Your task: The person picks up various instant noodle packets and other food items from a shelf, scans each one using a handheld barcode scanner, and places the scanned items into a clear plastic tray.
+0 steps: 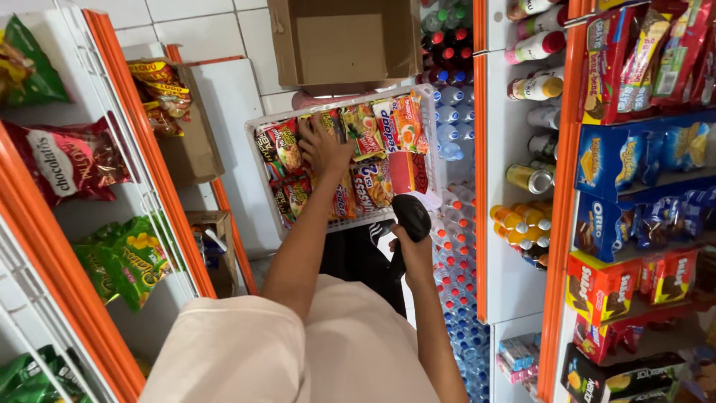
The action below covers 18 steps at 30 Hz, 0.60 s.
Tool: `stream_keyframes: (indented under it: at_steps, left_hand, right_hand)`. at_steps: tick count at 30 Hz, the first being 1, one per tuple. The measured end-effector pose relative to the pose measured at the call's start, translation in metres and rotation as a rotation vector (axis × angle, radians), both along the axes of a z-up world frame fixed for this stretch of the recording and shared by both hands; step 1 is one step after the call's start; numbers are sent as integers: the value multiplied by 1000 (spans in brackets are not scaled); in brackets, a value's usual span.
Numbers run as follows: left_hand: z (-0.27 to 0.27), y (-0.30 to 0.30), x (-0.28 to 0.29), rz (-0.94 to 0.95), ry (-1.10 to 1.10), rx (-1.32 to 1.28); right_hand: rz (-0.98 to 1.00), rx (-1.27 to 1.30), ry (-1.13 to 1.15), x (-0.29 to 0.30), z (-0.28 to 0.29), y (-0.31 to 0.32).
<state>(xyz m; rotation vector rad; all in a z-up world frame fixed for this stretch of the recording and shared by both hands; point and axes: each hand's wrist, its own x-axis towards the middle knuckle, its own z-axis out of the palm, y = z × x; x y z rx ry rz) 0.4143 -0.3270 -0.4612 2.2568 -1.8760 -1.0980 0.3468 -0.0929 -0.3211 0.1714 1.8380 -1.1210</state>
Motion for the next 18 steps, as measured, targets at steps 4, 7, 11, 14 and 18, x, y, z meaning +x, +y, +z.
stream_keyframes:
  at_steps: [4, 7, 11, 14, 18]
  left_hand:
    - [17, -1, 31, 128, 341, 129]
    - [48, 1, 61, 196, 712, 397]
    - [103, 5, 96, 204, 1063, 804]
    - [115, 11, 105, 230, 1371, 925]
    - [98, 15, 97, 269, 1568, 1199]
  right_hand:
    - [62, -53, 19, -6, 1, 4]
    - [170, -187, 53, -10, 12, 3]
    - [345, -158, 132, -15, 53, 1]
    - [532, -193, 218, -18, 94, -13]
    - [646, -381, 557, -19, 157, -28]
